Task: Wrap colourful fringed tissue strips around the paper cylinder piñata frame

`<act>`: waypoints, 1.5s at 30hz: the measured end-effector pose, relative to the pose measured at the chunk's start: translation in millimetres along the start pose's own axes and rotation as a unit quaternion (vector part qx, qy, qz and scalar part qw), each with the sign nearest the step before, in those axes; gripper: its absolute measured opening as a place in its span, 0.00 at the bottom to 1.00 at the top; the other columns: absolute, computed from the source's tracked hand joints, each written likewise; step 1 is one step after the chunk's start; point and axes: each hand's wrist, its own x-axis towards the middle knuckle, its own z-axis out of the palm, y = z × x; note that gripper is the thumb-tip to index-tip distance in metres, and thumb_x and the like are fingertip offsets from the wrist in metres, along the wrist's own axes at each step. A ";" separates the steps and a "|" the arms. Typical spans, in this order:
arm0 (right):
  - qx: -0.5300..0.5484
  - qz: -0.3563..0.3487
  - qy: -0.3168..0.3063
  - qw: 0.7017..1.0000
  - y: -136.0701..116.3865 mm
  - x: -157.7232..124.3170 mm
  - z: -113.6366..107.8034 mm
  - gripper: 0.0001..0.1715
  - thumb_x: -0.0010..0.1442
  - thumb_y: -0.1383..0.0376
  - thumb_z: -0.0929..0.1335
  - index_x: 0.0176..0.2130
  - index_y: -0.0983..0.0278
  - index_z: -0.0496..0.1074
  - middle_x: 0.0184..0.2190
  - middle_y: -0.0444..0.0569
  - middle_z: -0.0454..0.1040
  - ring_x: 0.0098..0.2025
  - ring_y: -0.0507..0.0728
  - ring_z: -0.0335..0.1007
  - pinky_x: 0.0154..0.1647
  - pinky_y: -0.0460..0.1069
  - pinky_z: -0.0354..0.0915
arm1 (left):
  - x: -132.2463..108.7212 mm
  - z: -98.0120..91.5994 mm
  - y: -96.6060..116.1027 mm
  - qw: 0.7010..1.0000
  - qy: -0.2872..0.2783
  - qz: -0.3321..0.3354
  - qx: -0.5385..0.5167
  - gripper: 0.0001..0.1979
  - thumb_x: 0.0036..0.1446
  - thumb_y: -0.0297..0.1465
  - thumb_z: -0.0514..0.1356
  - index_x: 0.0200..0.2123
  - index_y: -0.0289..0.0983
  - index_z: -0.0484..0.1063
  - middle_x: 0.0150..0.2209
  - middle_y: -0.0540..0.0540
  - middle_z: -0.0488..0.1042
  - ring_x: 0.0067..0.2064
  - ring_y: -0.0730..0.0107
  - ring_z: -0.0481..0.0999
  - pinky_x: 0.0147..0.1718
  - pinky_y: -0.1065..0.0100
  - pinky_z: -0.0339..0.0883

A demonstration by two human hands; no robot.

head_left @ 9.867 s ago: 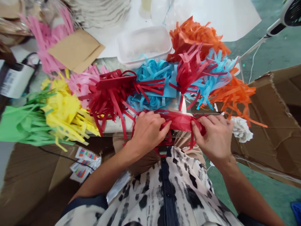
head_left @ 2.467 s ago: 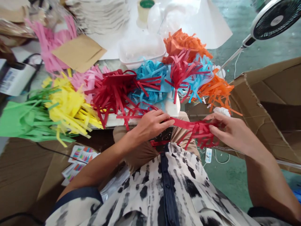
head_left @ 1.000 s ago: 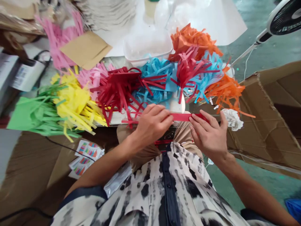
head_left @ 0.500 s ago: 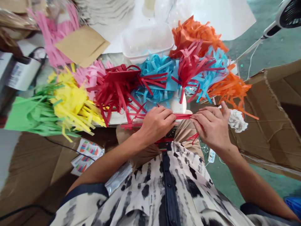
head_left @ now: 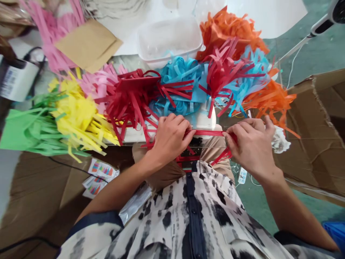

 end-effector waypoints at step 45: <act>0.059 -0.088 0.052 0.993 2.7 4.9 6.0 0.12 0.73 0.61 0.67 0.43 0.55 0.81 0.42 0.45 0.85 0.59 0.65 0.72 0.73 0.72 0.42 | 15.6 18.9 17.0 0.982 0.032 0.182 0.045 0.10 0.74 0.32 0.56 0.41 0.35 0.76 0.41 0.41 0.80 0.42 0.58 0.73 0.40 0.57 0.62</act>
